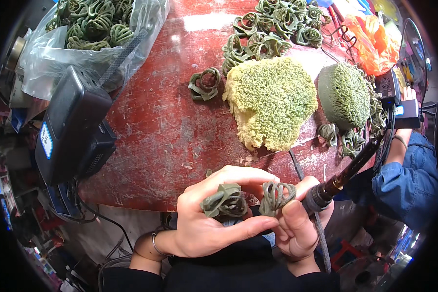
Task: Soldering or heat-joining small green decorative components on a workbench.
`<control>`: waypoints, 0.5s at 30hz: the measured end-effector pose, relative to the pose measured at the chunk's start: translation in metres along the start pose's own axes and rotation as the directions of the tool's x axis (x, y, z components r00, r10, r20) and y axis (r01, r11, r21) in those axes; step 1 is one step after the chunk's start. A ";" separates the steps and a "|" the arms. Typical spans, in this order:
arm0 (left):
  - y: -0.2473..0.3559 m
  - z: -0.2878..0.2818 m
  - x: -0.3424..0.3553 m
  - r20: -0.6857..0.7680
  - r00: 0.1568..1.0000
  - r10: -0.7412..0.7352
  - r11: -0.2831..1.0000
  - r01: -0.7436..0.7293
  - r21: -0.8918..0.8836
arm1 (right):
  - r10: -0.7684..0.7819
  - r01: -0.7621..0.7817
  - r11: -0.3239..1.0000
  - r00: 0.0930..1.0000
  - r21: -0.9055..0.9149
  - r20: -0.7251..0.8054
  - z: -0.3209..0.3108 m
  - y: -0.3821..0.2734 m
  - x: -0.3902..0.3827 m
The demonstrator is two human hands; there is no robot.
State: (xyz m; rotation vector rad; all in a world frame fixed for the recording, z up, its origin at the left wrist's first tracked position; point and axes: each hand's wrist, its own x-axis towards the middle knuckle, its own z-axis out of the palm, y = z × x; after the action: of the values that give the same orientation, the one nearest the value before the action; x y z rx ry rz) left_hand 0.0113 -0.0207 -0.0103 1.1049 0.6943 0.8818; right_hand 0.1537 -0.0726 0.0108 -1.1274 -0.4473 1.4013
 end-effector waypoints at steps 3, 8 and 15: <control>0.000 0.000 0.001 -0.006 1.000 0.001 0.999 -0.001 0.036 | -0.013 0.013 1.000 1.000 -0.003 -0.009 -0.001 0.000 0.000; -0.001 -0.001 0.001 -0.011 1.000 0.002 0.999 -0.001 0.050 | -0.073 0.069 0.990 0.997 -0.122 -0.025 -0.003 0.003 -0.001; 0.002 -0.006 0.003 -0.111 0.991 0.076 0.982 -0.055 0.181 | -0.303 0.372 0.687 0.927 -0.624 0.219 -0.022 0.004 -0.002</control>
State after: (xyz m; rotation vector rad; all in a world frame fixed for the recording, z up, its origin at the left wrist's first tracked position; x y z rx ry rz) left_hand 0.0076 -0.0153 -0.0103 1.2478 0.8513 0.9615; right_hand 0.1693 -0.0827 -0.0024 -1.4408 -1.2373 0.9758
